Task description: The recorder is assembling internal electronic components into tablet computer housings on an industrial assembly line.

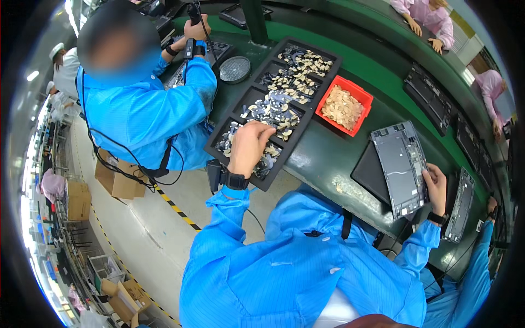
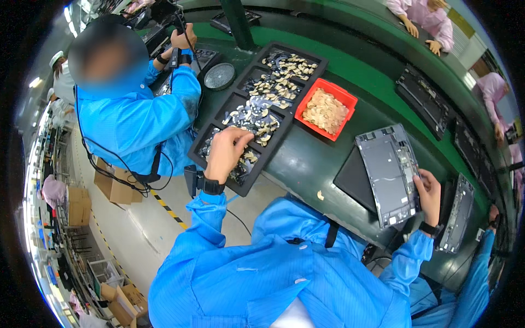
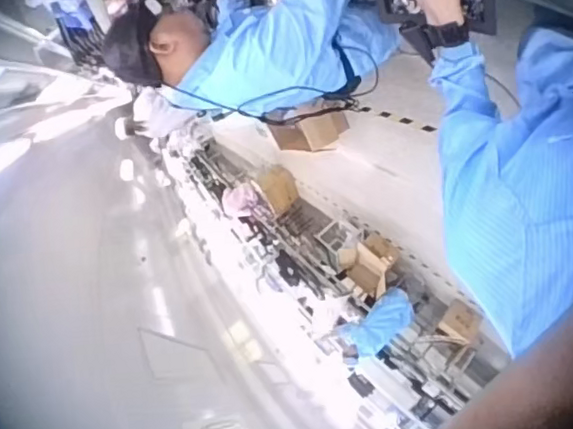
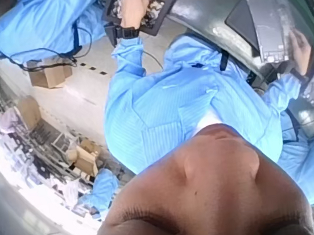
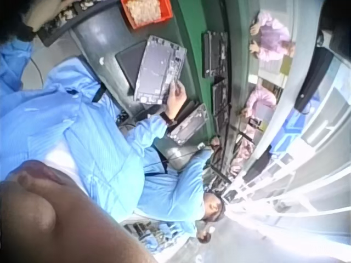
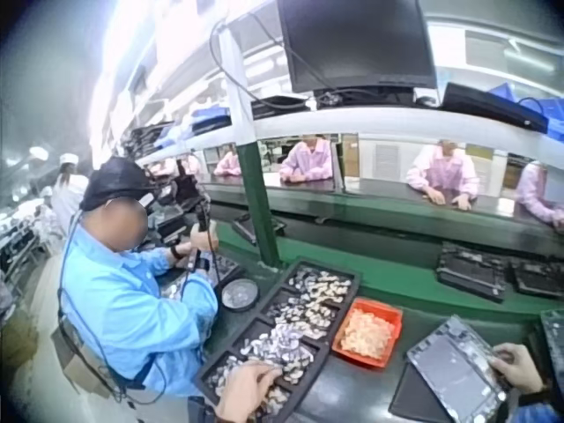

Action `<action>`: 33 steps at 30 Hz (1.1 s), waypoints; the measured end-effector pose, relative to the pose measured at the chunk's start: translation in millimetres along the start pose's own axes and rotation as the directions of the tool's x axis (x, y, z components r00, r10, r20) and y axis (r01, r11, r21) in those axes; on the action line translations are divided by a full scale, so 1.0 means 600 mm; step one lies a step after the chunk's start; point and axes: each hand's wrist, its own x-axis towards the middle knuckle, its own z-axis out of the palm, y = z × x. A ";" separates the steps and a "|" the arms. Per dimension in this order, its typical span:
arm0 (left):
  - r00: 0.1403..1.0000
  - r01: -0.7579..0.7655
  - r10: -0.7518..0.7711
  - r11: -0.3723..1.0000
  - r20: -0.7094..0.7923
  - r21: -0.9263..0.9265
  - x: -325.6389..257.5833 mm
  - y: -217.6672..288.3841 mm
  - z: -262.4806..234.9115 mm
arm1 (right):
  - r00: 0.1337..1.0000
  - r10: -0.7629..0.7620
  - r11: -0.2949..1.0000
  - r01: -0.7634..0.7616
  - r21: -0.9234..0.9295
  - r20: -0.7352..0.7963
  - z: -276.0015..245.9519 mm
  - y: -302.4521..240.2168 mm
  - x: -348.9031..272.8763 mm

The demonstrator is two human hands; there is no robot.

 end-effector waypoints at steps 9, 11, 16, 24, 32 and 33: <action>0.946 -0.136 0.091 0.983 -0.312 -0.124 0.022 0.109 0.017 | 0.901 -0.423 0.898 0.404 -0.174 -0.092 0.076 -0.166 0.047; 0.969 -0.087 0.019 0.960 -0.245 -0.267 0.025 0.172 0.055 | 0.880 -0.456 0.874 0.471 -0.123 0.133 0.142 -0.234 0.037; 0.951 -0.307 0.277 0.904 -0.142 -0.296 0.070 0.302 0.165 | 0.895 -0.445 0.894 0.446 -0.043 0.027 0.220 -0.281 0.102; 0.658 -0.753 0.724 0.632 -0.207 -0.186 0.164 0.435 0.267 | 0.864 -0.399 0.898 0.436 0.058 -0.308 0.128 -0.273 0.124; 0.793 -0.578 0.583 0.630 -0.176 -0.519 0.233 0.506 0.273 | 0.808 -0.424 0.866 0.493 0.077 -0.409 0.035 -0.267 0.130; 0.822 -0.525 0.555 0.649 -0.128 -0.551 0.236 0.508 0.261 | 0.804 -0.427 0.847 0.516 0.128 -0.413 0.037 -0.275 0.127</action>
